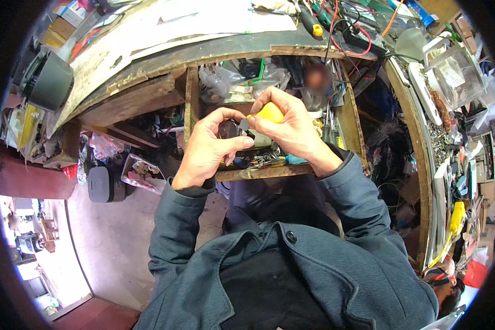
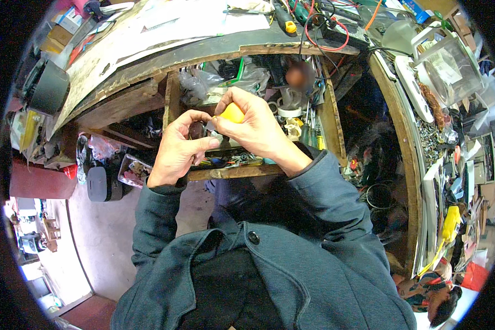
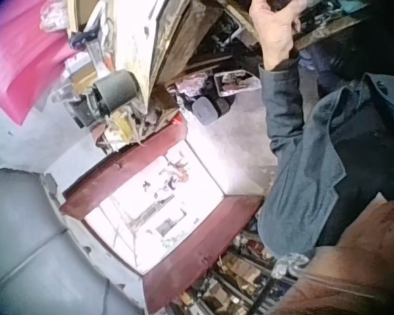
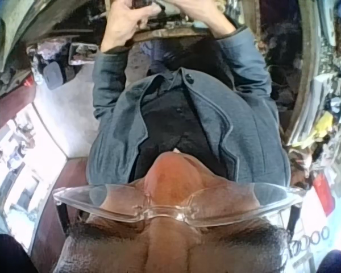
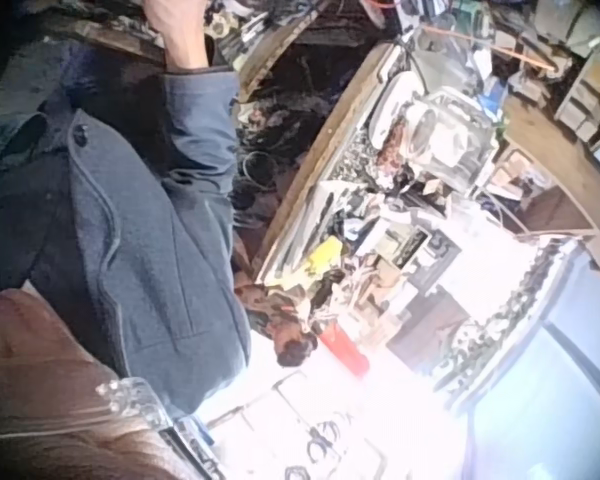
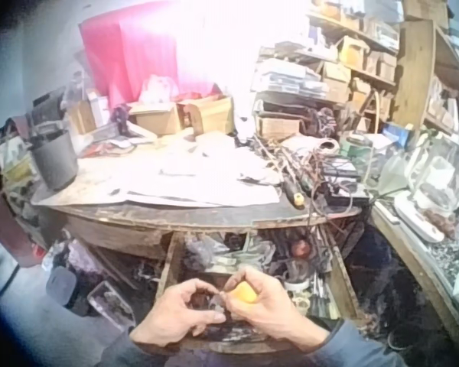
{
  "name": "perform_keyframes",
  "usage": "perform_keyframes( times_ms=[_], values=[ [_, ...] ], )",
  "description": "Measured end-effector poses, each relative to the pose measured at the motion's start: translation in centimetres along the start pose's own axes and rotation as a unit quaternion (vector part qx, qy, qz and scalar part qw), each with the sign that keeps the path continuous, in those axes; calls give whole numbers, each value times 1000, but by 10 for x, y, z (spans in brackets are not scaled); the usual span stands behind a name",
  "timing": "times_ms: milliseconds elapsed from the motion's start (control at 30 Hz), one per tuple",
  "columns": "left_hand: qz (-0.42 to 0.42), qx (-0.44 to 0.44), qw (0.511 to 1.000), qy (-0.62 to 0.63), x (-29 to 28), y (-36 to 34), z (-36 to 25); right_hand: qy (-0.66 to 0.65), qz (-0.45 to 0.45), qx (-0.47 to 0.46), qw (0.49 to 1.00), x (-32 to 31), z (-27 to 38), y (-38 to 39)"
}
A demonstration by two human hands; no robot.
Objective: The person disassembles a small cylindrical electronic component using a screwdriver and pliers, removes a ring, and then handles a yellow-handled tool. The person also reaches for a kettle and a box of small parts on the cluttered workbench.
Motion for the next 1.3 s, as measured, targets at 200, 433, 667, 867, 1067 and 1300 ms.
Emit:
perform_keyframes(
  times_ms=[200,433,667,867,1067,1300],
  values=[
    [11,6,1000,10,-3,0,6,-15,23,22,999,3,1,2],
    [-13,4,1000,16,-8,-4,8,-9,29,1,1000,10,-1,-2],
    [20,-2,998,54,-6,-5,8,50,23,-44,998,6,7,-1],
    [26,10,997,69,-7,-5,7,67,10,-43,997,5,20,-1],
    [2,30,995,95,-12,-3,3,58,-2,-52,997,-2,26,-3],
    [-6,39,990,139,-17,-6,-1,66,-42,11,997,-32,2,-12]
  ],
)
Point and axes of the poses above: each hand's wrist, its own y-axis away from the middle knuckle, its own x-axis out of the palm, z = x × y, the point moved 9 cm from there along -y, towards the middle knuckle, and after that the axes turned 11 degrees about y, right-handed, at the moved point
